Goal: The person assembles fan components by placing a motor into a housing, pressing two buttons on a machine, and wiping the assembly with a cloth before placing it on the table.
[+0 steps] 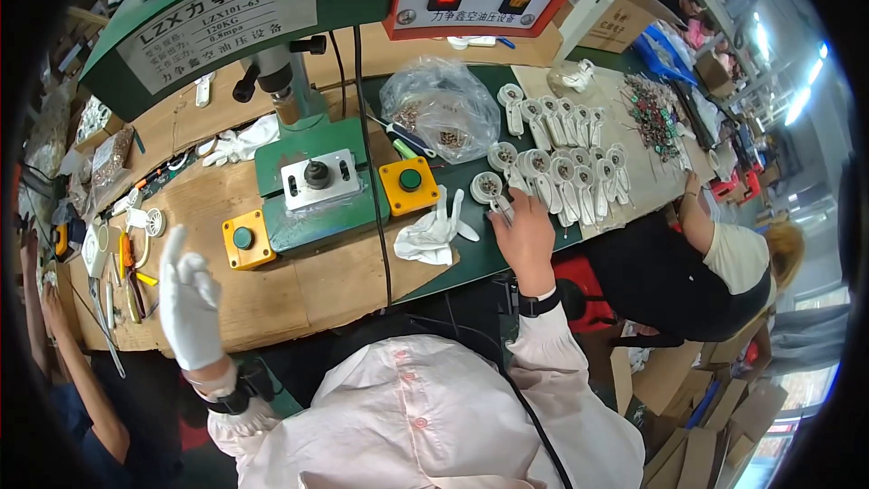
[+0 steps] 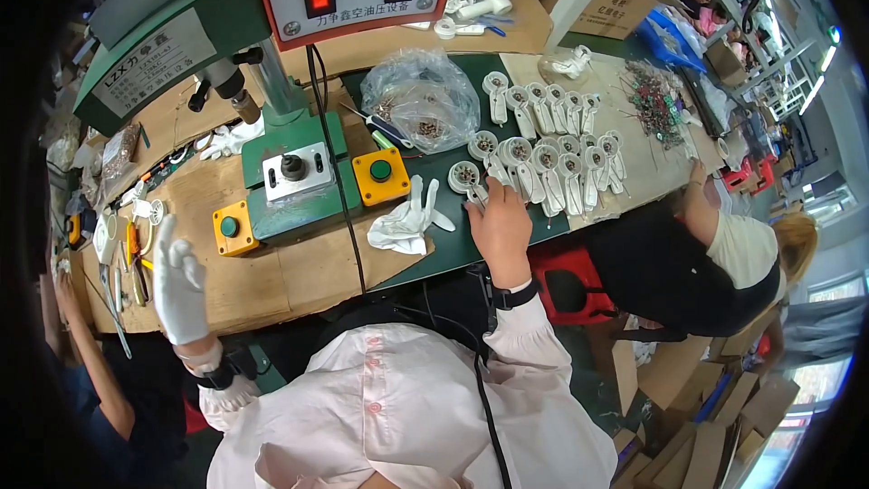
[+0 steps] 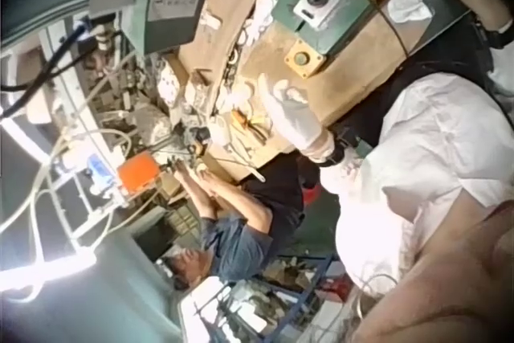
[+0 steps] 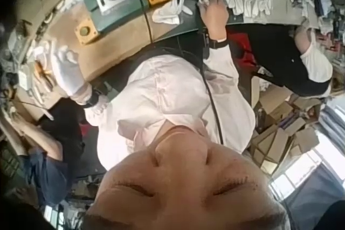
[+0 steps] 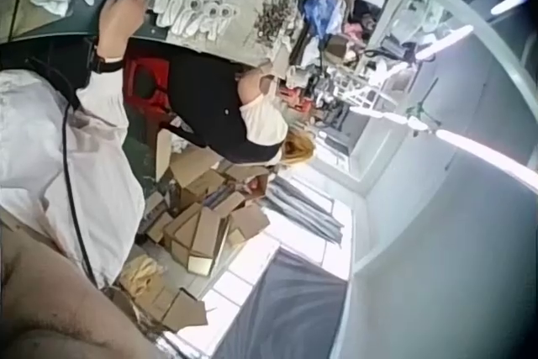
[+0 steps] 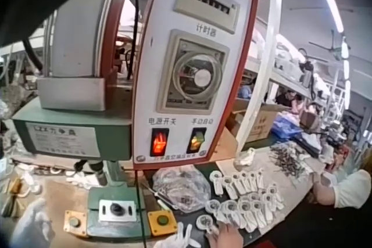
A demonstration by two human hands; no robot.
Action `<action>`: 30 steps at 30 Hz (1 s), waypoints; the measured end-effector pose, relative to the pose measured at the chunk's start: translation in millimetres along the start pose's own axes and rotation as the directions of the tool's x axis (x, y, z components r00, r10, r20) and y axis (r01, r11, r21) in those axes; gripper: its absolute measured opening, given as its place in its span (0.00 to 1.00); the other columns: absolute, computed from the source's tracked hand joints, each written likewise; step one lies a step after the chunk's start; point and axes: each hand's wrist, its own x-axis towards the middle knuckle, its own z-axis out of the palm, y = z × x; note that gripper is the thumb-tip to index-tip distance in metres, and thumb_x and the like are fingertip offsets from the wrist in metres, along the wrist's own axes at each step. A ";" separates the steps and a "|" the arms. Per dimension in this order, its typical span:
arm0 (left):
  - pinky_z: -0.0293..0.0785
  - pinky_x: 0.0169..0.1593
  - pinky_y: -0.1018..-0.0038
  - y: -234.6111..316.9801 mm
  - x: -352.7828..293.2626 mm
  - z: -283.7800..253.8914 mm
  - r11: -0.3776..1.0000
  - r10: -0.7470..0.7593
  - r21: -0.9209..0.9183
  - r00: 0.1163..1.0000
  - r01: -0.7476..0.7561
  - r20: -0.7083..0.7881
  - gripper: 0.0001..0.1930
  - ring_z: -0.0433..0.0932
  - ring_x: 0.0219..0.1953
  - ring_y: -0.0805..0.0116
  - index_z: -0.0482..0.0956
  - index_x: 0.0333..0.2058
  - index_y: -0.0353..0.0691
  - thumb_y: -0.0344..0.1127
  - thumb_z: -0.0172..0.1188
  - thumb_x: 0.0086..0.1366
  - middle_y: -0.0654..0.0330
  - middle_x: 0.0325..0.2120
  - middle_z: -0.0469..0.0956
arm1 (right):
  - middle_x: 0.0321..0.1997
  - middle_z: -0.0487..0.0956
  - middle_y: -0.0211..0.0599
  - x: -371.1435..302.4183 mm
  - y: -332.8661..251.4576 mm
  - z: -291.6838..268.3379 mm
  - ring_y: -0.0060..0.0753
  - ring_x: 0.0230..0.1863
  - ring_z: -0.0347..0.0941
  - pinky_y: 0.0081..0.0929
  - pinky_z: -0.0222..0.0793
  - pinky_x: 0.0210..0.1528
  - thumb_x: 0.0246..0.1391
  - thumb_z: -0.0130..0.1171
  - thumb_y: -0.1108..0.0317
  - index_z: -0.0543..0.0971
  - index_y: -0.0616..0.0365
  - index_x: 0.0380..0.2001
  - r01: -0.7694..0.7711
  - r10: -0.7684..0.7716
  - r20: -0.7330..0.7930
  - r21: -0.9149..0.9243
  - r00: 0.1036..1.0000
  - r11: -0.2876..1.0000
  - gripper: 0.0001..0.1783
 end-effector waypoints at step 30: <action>0.75 0.55 0.58 -98.3 -43.5 114.9 0.610 -0.436 -0.337 0.658 0.718 0.614 0.29 0.77 0.51 0.56 0.62 0.64 0.41 0.56 0.40 0.74 0.48 0.56 0.72 | 0.37 0.78 0.37 15.3 -111.5 -52.2 0.37 0.35 0.72 0.30 0.70 0.39 0.46 0.66 0.76 0.81 0.57 0.46 0.582 -0.640 -0.183 0.648 0.746 0.492 0.20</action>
